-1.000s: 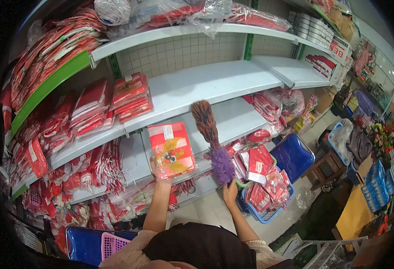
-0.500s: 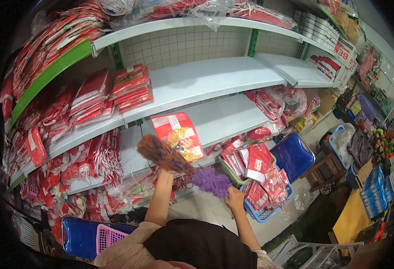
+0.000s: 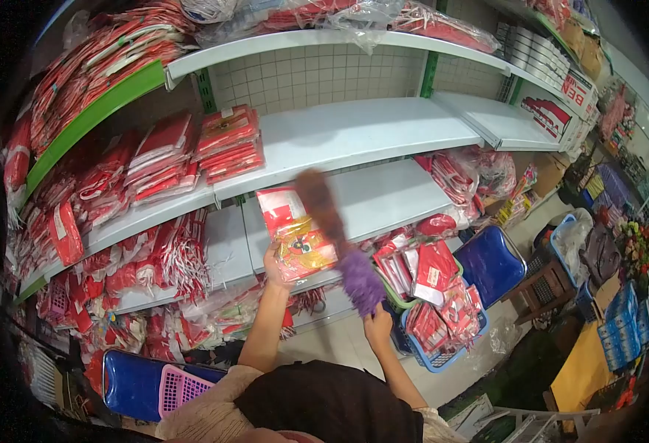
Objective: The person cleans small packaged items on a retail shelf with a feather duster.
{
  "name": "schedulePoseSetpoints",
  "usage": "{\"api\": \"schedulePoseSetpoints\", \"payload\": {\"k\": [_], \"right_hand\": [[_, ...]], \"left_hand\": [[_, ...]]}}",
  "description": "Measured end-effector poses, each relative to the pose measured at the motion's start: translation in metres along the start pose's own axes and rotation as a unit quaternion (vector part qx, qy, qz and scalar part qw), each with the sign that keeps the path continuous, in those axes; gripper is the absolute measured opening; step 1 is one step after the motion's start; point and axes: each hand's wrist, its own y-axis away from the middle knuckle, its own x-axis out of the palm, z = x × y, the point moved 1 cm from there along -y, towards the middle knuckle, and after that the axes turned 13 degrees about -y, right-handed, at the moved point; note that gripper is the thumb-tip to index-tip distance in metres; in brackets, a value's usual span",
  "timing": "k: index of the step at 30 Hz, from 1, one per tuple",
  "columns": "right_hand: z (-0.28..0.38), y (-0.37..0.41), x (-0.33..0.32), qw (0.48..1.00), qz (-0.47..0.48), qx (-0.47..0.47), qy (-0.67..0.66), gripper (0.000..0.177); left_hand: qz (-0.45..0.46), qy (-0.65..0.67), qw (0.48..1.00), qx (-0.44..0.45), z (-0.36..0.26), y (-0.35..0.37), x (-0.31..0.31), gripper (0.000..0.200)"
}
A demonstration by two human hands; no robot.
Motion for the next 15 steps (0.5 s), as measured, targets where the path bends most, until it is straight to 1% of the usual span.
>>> {"api": "schedulePoseSetpoints", "payload": {"k": [1,4,5,7,8,9,10,12,13,15], "right_hand": [[0.002,-0.003,0.003,0.997,-0.031,0.036,-0.062,0.018],[-0.002,-0.003,0.003,0.991,-0.058,0.047,-0.110,0.017],[-0.003,-0.001,0.000,0.993,-0.055,-0.069,-0.078,0.017],[-0.004,0.000,-0.006,0.988,0.014,-0.150,0.008,0.019],[0.006,0.002,-0.010,0.980,0.046,-0.189,0.051,0.020],[0.017,0.001,-0.007,0.981,0.065,-0.175,0.062,0.023],[0.011,0.002,0.002,0.987,0.062,-0.133,0.059,0.025],[-0.009,0.004,0.022,0.996,0.056,-0.050,0.055,0.029],[0.005,0.005,0.022,0.997,0.054,-0.044,0.027,0.029],[0.021,0.007,0.026,0.999,0.048,-0.011,-0.014,0.028]], "left_hand": [[-0.013,-0.006,1.000,0.000,-0.002,-0.001,-0.004,0.046],[-0.003,-0.001,1.000,0.014,-0.008,-0.002,-0.013,0.044],[0.046,0.033,0.998,0.020,-0.010,-0.001,-0.016,0.043],[0.143,0.101,0.984,0.028,-0.012,-0.003,-0.023,0.042],[0.402,0.187,0.895,0.041,-0.003,-0.017,-0.024,0.041],[0.315,0.147,0.937,0.042,-0.002,-0.019,-0.037,0.042],[0.225,0.106,0.968,0.042,-0.007,-0.015,-0.033,0.042],[0.114,0.069,0.991,-0.003,-0.012,-0.013,-0.031,0.046],[0.059,0.050,0.997,-0.023,-0.014,-0.014,-0.032,0.049],[0.067,0.033,0.997,-0.006,-0.020,-0.014,-0.033,0.049]]}}
